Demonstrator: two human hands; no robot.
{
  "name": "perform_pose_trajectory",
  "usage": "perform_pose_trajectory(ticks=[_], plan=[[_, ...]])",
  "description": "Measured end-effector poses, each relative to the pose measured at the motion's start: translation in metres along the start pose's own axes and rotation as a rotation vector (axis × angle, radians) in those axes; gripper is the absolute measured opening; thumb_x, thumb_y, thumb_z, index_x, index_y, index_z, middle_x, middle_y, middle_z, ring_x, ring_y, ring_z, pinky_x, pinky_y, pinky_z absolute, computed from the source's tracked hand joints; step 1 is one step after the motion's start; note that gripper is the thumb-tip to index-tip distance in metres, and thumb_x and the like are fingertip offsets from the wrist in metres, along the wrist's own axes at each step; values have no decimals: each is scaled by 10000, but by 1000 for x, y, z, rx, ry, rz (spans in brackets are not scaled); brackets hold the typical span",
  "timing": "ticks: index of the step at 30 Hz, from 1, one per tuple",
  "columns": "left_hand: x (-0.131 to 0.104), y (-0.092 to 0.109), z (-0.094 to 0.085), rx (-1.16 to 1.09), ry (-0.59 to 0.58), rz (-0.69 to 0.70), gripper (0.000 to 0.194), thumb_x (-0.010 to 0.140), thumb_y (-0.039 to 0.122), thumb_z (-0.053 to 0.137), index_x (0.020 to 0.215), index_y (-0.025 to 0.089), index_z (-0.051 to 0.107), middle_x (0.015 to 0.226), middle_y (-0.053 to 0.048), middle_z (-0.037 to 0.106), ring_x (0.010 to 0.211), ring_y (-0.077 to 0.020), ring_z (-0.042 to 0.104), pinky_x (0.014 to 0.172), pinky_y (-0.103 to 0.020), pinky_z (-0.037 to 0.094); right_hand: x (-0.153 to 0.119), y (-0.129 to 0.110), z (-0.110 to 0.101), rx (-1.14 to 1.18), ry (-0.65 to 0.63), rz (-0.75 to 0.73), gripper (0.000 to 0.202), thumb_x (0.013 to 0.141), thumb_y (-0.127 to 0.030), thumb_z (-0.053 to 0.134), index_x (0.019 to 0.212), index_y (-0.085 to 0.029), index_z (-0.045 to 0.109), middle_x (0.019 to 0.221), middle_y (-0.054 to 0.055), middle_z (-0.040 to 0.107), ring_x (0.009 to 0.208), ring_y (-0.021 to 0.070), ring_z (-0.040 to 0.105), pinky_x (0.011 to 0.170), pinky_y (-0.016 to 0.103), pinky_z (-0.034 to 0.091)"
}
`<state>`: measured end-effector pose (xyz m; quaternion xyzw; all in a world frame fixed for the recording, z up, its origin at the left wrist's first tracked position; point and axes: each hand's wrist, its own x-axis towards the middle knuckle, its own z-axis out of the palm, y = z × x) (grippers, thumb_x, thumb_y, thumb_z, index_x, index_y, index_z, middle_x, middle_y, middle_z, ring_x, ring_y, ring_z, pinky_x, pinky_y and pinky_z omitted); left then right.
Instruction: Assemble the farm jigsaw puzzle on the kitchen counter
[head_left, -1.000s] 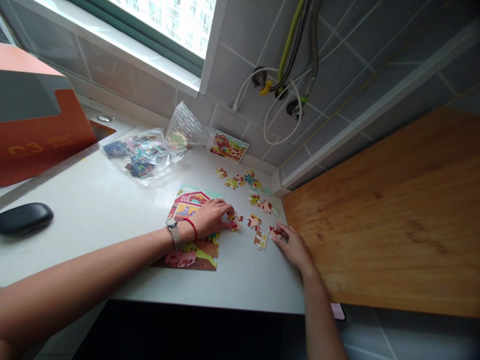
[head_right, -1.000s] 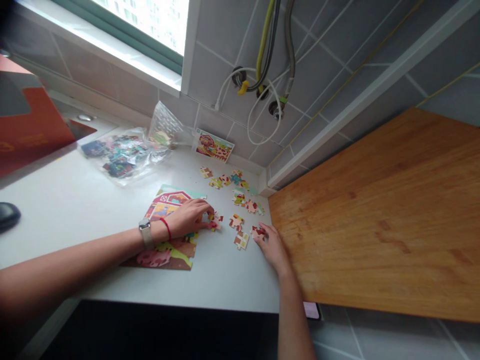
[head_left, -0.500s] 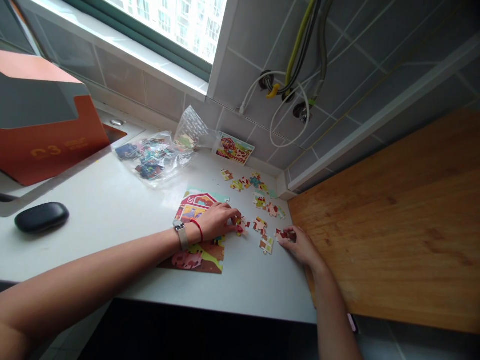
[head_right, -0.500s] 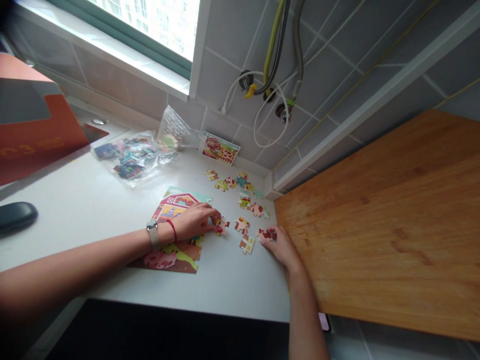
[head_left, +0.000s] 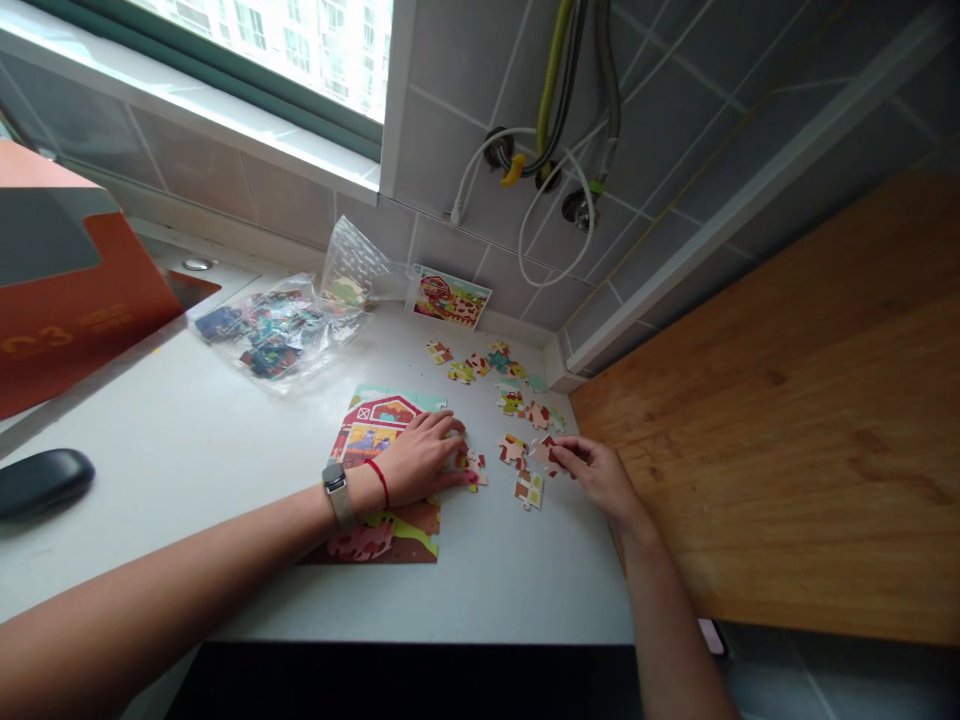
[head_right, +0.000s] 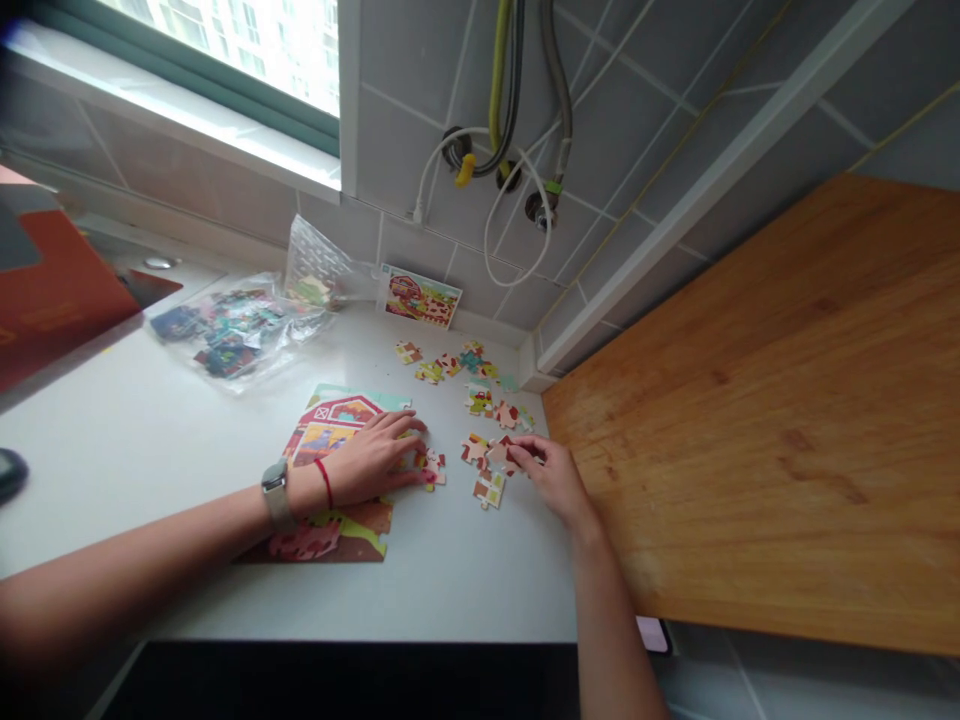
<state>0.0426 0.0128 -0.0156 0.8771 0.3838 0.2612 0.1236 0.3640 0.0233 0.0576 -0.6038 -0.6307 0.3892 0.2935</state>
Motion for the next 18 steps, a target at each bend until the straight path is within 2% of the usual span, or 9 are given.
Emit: perform_pose_trajectory(ticks=[2,4,6,8,10,11,14,18], plan=[[-1,-1,-2,20,-19,-1,377,981,541,693,1106,186,709,1355,-137,626,1382,-381,490,1122,-552,445,4,-12,28,197,-120,40,501,714,-585,887,1024,-201,799,906,62,778,734,179,677,668,302,559],[-4,-2,-6,14,-20,7,363,994,526,680,1143,196,699,1362,-132,623,1386,-364,490,1130,-547,451,10,-20,59,403,-180,94,498,702,-565,905,1028,-206,792,869,34,766,687,143,656,631,267,552],[-7,0,-12,-14,-12,20,330,1021,489,651,1189,207,685,1332,-124,638,1334,-330,531,1107,-518,479,20,-23,87,526,-179,123,486,702,-548,907,1022,-201,787,834,22,756,705,141,662,617,248,553],[-12,5,-17,-42,-19,41,270,1053,437,610,1191,217,685,1252,-109,671,1202,-288,604,1029,-470,528,31,-21,104,528,-144,123,472,723,-551,882,1025,-201,789,838,25,763,743,155,680,613,243,561],[-18,13,-20,-61,-48,93,204,1066,369,583,1150,221,697,1164,-96,701,1074,-258,644,951,-429,552,40,-16,109,441,-105,70,453,762,-565,836,1033,-203,794,853,37,774,757,175,693,604,259,569],[-20,17,-19,-70,-62,130,181,1059,335,588,1143,220,699,1165,-98,709,1077,-257,648,956,-426,548,44,-14,108,375,-91,23,436,791,-563,807,1041,-205,798,873,47,781,763,186,698,610,275,577],[-26,29,-15,-75,-77,223,188,1022,272,623,1185,211,692,1308,-116,694,1277,-296,598,1080,-459,490,50,-6,96,147,-47,-140,336,897,-495,709,1049,-213,810,974,74,799,838,215,720,723,331,599],[-30,34,-13,-78,-136,209,260,1003,271,630,1249,200,675,1441,-112,646,1437,-320,499,1206,-490,386,48,0,82,-51,-15,-264,264,974,-392,622,1044,-232,819,1039,73,802,965,234,727,906,377,570]])
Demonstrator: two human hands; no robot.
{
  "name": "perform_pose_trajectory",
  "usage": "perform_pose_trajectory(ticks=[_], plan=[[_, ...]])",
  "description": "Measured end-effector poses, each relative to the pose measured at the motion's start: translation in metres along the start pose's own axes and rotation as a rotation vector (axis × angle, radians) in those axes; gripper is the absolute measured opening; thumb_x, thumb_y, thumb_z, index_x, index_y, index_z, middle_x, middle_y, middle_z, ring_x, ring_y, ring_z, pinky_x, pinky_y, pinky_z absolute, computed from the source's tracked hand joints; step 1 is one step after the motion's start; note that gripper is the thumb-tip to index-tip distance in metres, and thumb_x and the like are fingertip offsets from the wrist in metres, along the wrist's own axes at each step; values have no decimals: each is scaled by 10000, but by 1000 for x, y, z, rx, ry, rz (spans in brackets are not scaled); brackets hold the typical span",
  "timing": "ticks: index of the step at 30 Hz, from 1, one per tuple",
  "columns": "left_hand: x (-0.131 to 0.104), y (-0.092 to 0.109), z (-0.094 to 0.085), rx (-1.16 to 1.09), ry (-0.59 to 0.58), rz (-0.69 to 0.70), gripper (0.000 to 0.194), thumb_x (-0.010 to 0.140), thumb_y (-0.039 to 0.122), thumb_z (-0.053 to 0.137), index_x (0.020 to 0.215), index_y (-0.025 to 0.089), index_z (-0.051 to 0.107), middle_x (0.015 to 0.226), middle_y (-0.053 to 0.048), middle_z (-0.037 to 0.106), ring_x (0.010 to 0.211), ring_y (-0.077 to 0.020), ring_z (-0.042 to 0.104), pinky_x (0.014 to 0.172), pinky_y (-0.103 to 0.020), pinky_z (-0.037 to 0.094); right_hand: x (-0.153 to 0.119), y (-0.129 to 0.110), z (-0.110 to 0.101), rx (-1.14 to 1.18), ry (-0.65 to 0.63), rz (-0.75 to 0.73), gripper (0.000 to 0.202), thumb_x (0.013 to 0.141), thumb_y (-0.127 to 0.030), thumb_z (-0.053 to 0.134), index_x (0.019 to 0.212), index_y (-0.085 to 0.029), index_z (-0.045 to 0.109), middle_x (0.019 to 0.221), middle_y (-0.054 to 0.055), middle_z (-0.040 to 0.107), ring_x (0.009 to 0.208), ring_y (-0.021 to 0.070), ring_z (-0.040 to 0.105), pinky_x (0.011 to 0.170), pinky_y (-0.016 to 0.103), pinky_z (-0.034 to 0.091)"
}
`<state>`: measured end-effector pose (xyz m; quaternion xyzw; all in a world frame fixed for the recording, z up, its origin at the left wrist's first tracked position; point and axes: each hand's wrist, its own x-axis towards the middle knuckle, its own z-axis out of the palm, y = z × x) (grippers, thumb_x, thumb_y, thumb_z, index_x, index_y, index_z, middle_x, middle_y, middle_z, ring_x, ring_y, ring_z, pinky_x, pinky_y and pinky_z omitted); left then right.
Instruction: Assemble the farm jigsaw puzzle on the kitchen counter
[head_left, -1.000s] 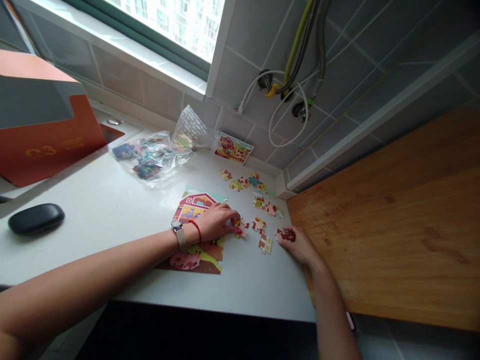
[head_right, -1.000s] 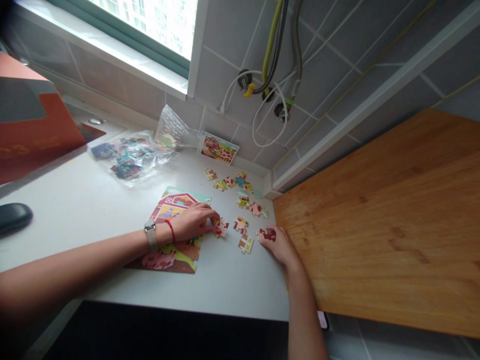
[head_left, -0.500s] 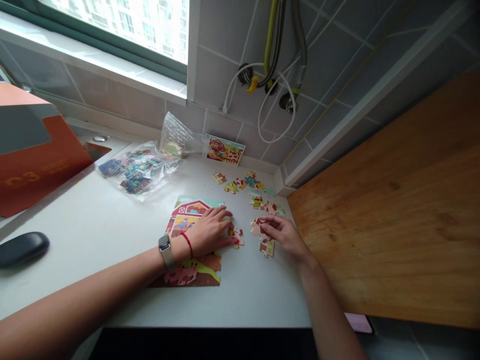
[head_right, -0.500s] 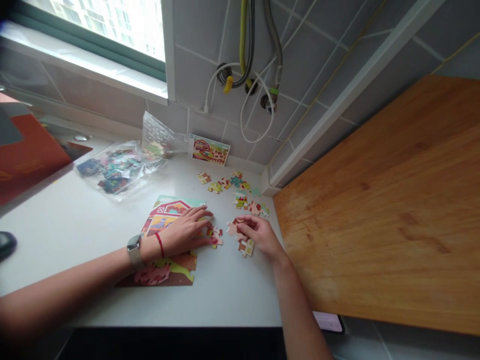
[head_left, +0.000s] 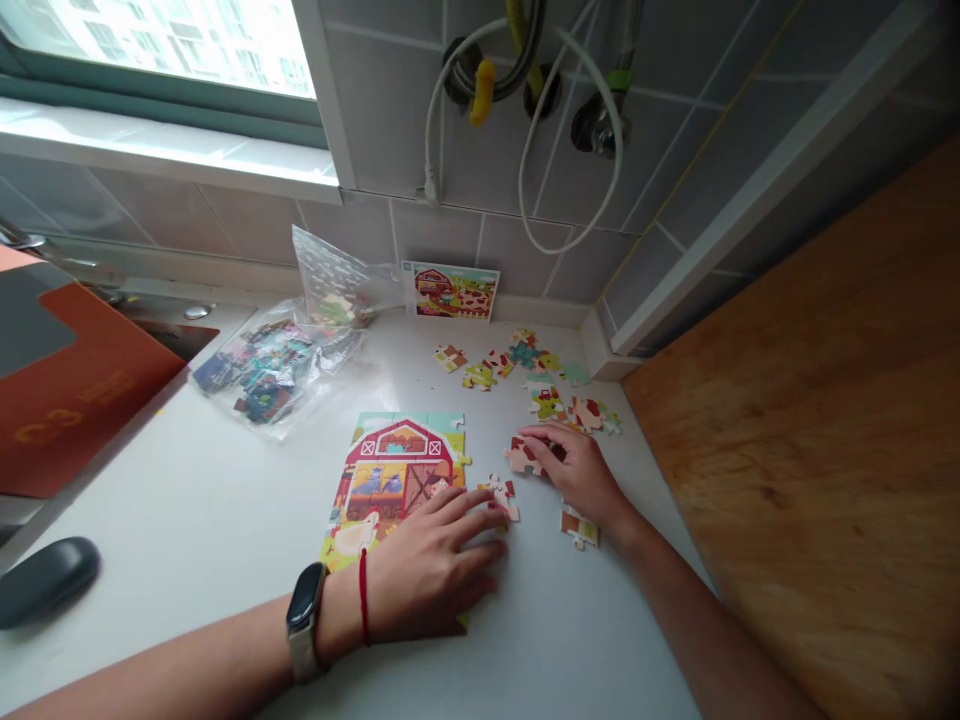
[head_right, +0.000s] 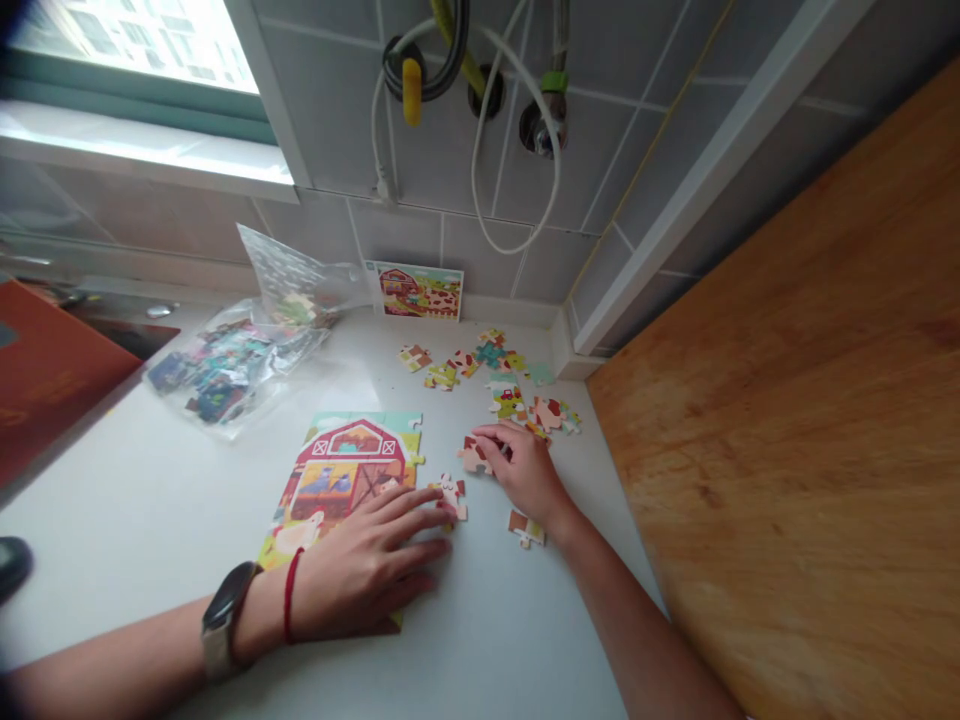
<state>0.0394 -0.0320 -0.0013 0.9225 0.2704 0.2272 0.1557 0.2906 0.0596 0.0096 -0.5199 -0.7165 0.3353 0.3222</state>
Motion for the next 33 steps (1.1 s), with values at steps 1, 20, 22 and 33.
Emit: perform_pose_trajectory(ticks=[1,20,22,33], plan=[[0,0,-1,-1,-12,-7,257,1002,273,629,1245,203,678,1449,-105,645,1451,-322,488,1217,-490,375,-1,1,-1,-22,-4,-9,256,977,-380,618,1042,-235,818,1037,71,803,968,234,727,913,375,565],[-1,-9,-10,-4,-140,9,204,1032,291,589,1182,218,706,1475,-102,642,1482,-301,485,1244,-480,372,-7,7,9,-113,-12,-60,192,969,-341,640,1032,-265,805,1025,64,756,959,229,702,886,338,551],[-1,-9,-12,-14,-162,5,206,1032,302,588,1183,225,706,1467,-100,649,1479,-300,492,1238,-482,387,-7,7,9,-114,-8,-62,173,957,-328,657,1023,-267,805,1019,59,744,953,226,699,879,332,552],[-16,-40,16,12,-123,74,263,969,372,743,1230,345,715,1362,-14,714,1435,-289,531,1164,-427,515,-8,14,7,-95,1,-53,163,965,-331,674,1042,-296,812,1033,73,725,953,233,703,860,324,589]])
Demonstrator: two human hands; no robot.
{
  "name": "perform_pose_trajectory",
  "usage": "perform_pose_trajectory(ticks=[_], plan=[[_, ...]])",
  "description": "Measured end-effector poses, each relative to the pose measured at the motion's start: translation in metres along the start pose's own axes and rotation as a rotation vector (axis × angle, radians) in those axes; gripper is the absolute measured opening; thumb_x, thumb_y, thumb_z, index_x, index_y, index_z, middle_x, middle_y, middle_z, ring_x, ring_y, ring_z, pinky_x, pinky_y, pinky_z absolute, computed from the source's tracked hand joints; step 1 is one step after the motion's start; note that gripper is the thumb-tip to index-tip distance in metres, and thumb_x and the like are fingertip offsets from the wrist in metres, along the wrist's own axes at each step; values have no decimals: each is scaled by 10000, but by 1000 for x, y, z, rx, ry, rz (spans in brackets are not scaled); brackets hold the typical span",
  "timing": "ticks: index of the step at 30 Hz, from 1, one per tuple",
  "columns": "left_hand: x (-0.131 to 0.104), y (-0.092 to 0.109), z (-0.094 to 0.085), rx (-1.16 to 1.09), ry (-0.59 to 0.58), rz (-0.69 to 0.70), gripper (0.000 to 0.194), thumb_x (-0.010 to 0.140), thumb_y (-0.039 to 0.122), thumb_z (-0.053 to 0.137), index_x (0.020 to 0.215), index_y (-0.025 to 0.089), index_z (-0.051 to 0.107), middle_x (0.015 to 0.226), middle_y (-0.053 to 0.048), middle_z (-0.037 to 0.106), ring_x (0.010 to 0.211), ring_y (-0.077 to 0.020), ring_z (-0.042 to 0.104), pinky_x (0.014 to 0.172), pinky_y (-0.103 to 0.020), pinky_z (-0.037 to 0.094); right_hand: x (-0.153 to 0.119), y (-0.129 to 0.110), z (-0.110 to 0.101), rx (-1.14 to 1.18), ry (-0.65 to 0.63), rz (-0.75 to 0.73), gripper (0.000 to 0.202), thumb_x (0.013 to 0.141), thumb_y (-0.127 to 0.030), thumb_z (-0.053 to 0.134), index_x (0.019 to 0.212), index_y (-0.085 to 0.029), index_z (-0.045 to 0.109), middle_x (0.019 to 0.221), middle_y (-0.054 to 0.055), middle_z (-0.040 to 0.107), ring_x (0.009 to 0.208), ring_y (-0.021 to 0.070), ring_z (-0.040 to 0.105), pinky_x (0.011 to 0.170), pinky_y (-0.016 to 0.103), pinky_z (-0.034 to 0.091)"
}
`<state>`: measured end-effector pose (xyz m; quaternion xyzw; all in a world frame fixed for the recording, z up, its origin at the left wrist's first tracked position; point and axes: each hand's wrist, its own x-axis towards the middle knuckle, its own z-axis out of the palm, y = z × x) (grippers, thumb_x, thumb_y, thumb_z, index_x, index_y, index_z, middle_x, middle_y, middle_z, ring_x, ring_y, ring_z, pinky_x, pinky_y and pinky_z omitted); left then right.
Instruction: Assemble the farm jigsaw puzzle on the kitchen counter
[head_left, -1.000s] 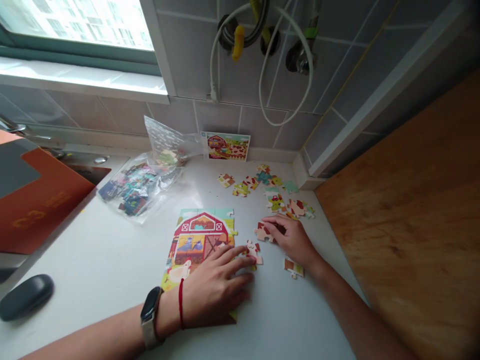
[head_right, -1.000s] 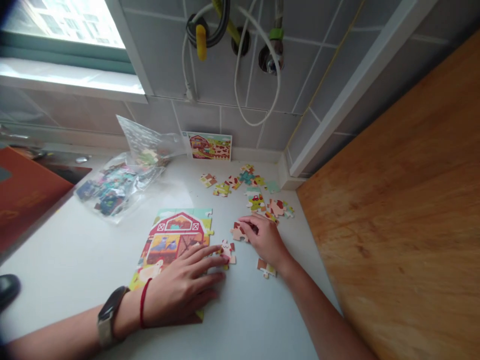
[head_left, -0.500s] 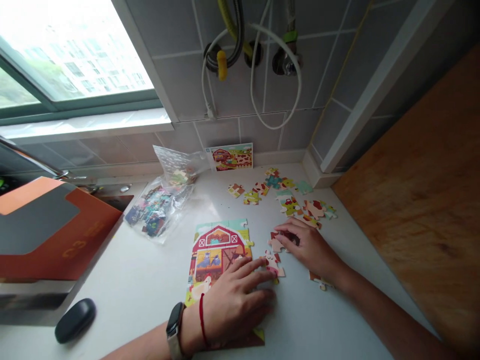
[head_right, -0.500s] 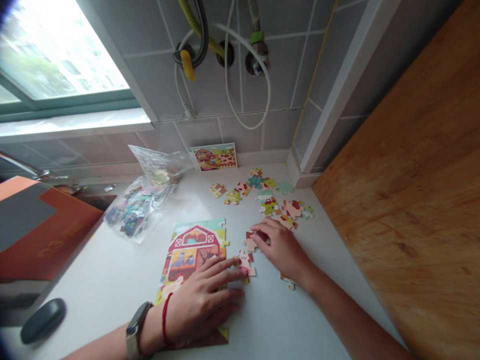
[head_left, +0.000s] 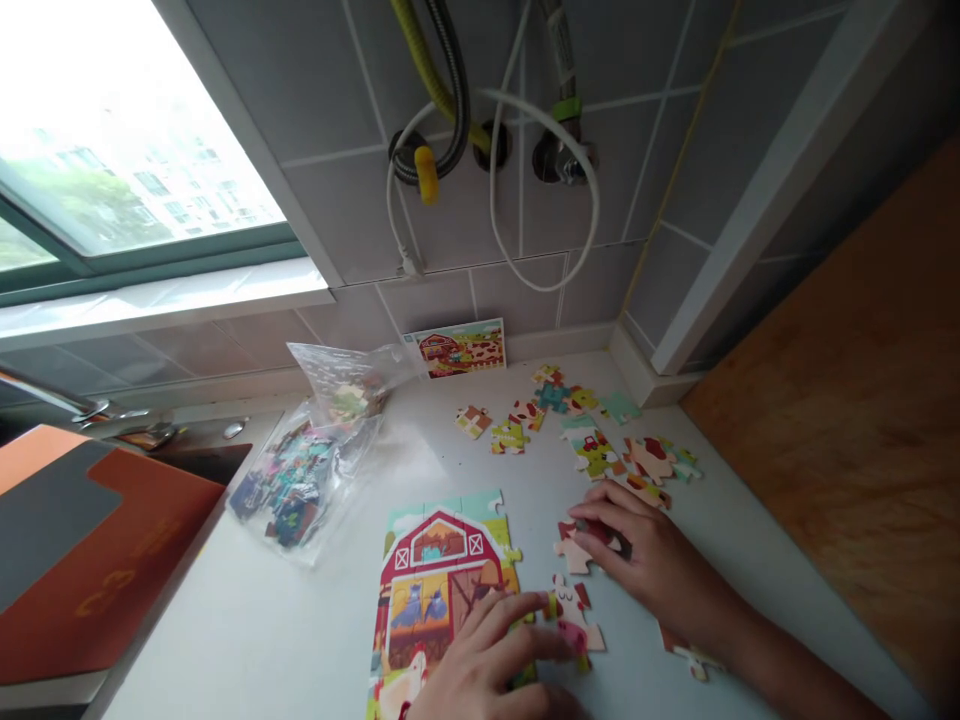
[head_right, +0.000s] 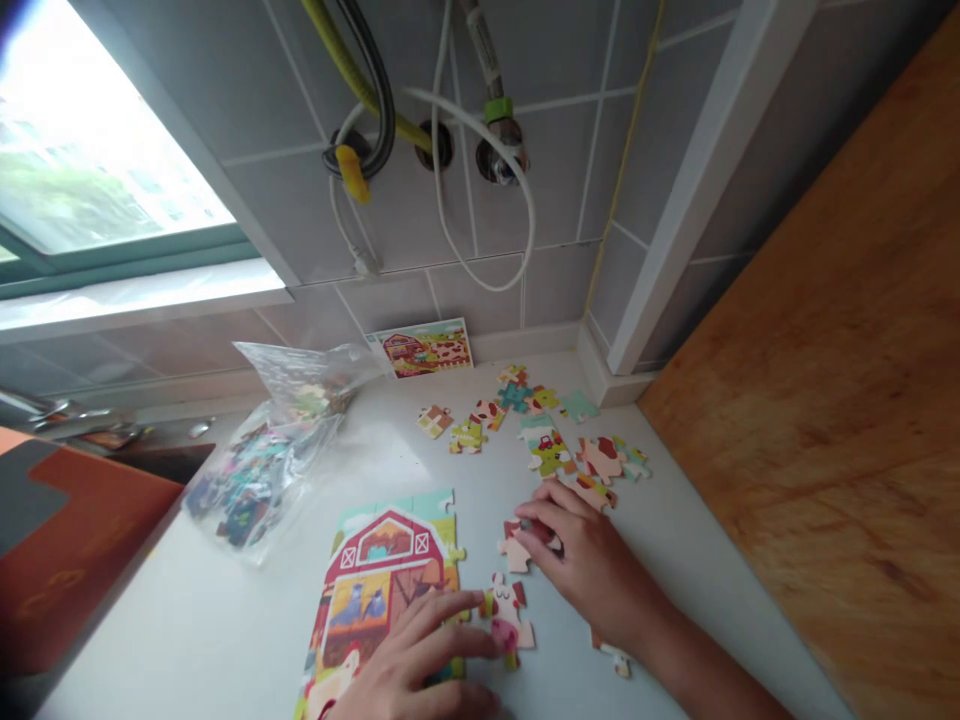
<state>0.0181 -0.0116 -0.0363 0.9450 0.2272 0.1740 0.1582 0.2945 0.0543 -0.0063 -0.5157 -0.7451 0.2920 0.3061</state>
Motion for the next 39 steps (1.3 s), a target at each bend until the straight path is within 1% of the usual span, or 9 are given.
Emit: perform_pose_trajectory(ticks=[4,7,10,13,18,23,27,32,39], plan=[[-8,-13,8,-49,-19,-94,367,993,430,701,1358,435,666,1415,5,687,1252,-233,668,1055,-340,596,0,1,-2,-15,-21,-11,176,968,-326,668,1067,-310,813,1023,76,725,947,234,703,860,324,598],[-7,-12,6,-61,-5,-54,319,1007,411,688,1325,425,681,1399,41,697,1290,-219,640,1083,-329,571,0,1,-4,-13,-36,-2,174,971,-324,664,1059,-306,813,1017,73,722,948,230,701,861,316,593],[1,-2,-3,-45,35,17,211,1002,378,706,1211,349,712,1320,52,734,1392,-240,555,1170,-373,494,0,-1,-7,-6,-54,5,177,972,-322,658,1062,-293,807,1020,66,720,951,221,699,865,308,582],[8,10,-13,-38,77,-12,139,1006,355,698,1119,276,709,1294,4,740,1390,-250,545,1151,-378,493,0,-2,-8,-7,-61,-10,181,972,-339,655,1054,-280,805,1022,67,720,963,226,694,878,322,571],[11,29,-24,-26,110,-58,123,1010,312,613,1086,252,689,1318,-36,718,1372,-271,554,1165,-423,453,0,-2,-8,-28,-65,-23,197,958,-336,670,1083,-264,805,1049,74,718,989,236,684,893,349,559],[11,40,-22,-3,177,-21,105,1004,271,623,1072,220,685,1362,-59,691,1372,-273,549,1195,-421,399,1,-5,-8,-38,-53,-25,212,915,-327,690,1069,-233,802,1041,80,720,934,231,691,832,344,569],[11,37,-23,-9,172,-29,135,990,268,649,1103,209,692,1380,-83,673,1345,-307,563,1168,-462,416,1,-10,-7,-32,-59,-23,217,905,-338,689,1050,-225,803,1057,86,721,900,228,701,773,335,575],[12,29,-25,-31,161,-81,167,979,245,673,1136,202,708,1384,-99,666,1312,-295,587,1142,-454,453,2,-11,-7,-5,-33,-37,206,884,-338,707,1019,-220,807,1044,87,717,867,218,697,730,319,572],[7,26,-16,-33,151,-81,269,995,340,678,1225,205,713,1467,-109,636,1395,-325,551,1180,-483,426,3,-7,-7,-6,-13,-60,207,876,-364,729,1015,-239,819,1030,82,730,918,240,700,784,347,570]])
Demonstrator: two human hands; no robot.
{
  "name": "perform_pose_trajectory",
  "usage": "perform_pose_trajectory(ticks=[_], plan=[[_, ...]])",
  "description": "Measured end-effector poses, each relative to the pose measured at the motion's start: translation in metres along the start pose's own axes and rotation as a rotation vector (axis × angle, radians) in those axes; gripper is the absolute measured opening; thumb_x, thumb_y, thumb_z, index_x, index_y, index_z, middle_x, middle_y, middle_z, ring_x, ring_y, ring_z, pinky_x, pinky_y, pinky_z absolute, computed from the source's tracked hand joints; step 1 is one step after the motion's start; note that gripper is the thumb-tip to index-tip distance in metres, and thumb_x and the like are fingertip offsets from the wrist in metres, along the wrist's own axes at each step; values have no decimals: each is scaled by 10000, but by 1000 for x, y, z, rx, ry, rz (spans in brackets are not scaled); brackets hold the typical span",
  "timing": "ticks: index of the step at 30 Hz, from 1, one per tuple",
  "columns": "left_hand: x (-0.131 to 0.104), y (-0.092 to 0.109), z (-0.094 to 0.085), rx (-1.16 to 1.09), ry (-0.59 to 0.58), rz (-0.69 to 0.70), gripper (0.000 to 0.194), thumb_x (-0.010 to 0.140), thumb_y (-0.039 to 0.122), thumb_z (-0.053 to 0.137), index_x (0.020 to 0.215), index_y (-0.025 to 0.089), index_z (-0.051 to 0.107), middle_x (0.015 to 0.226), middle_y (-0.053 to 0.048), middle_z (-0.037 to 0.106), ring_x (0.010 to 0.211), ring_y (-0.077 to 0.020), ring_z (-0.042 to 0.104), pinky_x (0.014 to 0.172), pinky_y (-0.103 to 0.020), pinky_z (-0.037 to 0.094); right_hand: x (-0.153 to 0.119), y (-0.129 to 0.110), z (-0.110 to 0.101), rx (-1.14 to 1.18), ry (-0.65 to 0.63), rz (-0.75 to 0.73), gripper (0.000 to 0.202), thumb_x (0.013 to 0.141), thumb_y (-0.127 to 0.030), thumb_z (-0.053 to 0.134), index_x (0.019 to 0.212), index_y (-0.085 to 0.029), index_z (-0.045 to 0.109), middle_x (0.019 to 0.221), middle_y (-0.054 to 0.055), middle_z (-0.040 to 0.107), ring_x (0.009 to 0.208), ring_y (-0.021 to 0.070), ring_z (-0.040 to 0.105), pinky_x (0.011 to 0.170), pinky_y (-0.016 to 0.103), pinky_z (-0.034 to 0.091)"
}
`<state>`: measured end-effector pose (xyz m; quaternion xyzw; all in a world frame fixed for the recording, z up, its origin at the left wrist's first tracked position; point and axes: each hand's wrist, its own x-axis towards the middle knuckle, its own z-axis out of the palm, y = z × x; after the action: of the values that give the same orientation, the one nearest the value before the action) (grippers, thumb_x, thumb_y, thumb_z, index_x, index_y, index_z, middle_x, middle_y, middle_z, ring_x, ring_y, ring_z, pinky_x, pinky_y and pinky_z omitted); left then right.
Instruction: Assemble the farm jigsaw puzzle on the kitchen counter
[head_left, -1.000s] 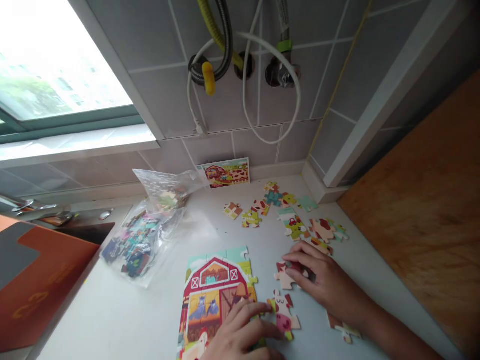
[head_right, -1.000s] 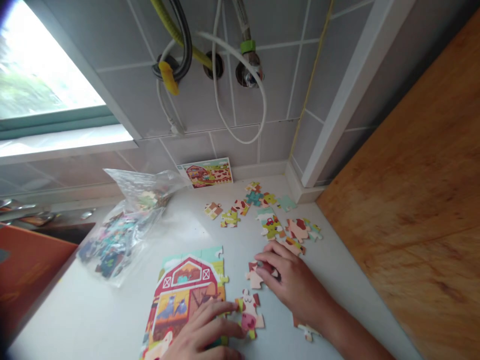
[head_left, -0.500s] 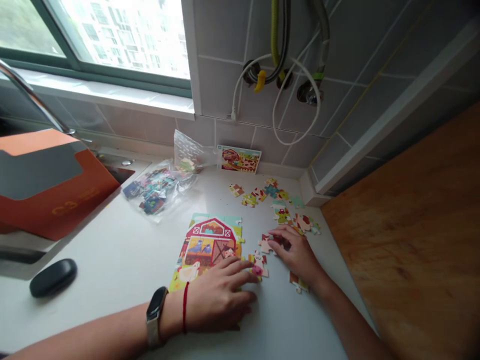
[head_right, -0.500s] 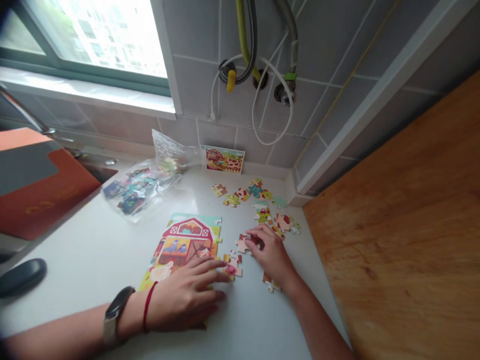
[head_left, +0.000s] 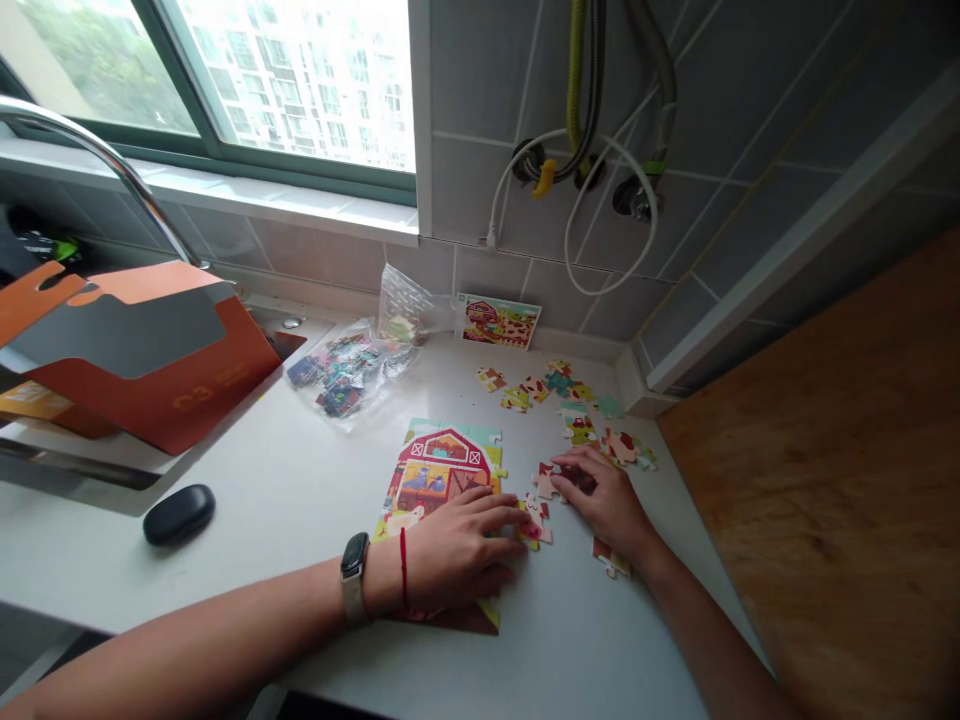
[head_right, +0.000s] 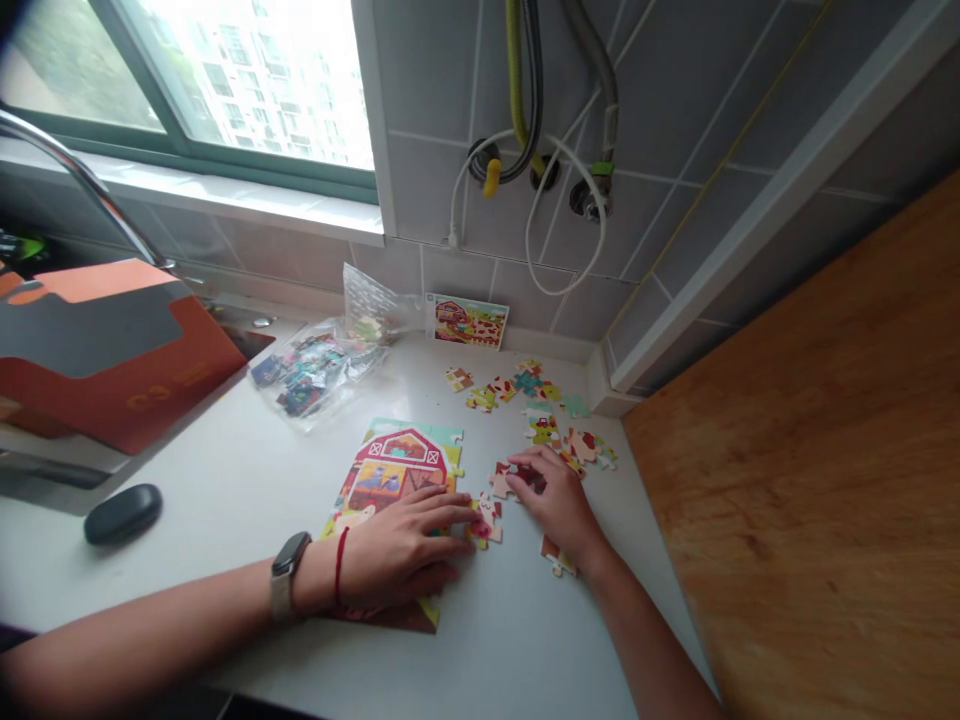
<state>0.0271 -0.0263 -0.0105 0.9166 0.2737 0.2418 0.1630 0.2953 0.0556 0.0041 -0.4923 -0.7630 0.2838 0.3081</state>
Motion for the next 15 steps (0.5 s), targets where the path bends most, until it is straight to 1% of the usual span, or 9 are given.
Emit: perform_pose_trajectory(ticks=[5,10,15], plan=[[1,0,-3,-1,-10,0,260,1000,329,673,1224,202,710,1470,-96,636,1386,-316,560,1189,-484,414,0,2,0,-2,-12,0,214,879,-370,720,1007,-234,824,1026,84,734,930,244,703,771,342,569],[3,3,-8,7,-27,6,219,1012,341,663,1174,202,713,1462,-97,641,1389,-310,553,1197,-479,398,1,4,-2,-7,-17,23,246,875,-384,722,1033,-228,828,1034,92,734,989,258,702,866,367,569],[2,4,-8,4,-30,8,222,1011,329,660,1183,195,703,1454,-85,645,1387,-305,551,1193,-478,399,2,3,-5,-11,-49,50,220,871,-392,710,958,-229,830,1011,91,735,960,258,700,828,366,558]])
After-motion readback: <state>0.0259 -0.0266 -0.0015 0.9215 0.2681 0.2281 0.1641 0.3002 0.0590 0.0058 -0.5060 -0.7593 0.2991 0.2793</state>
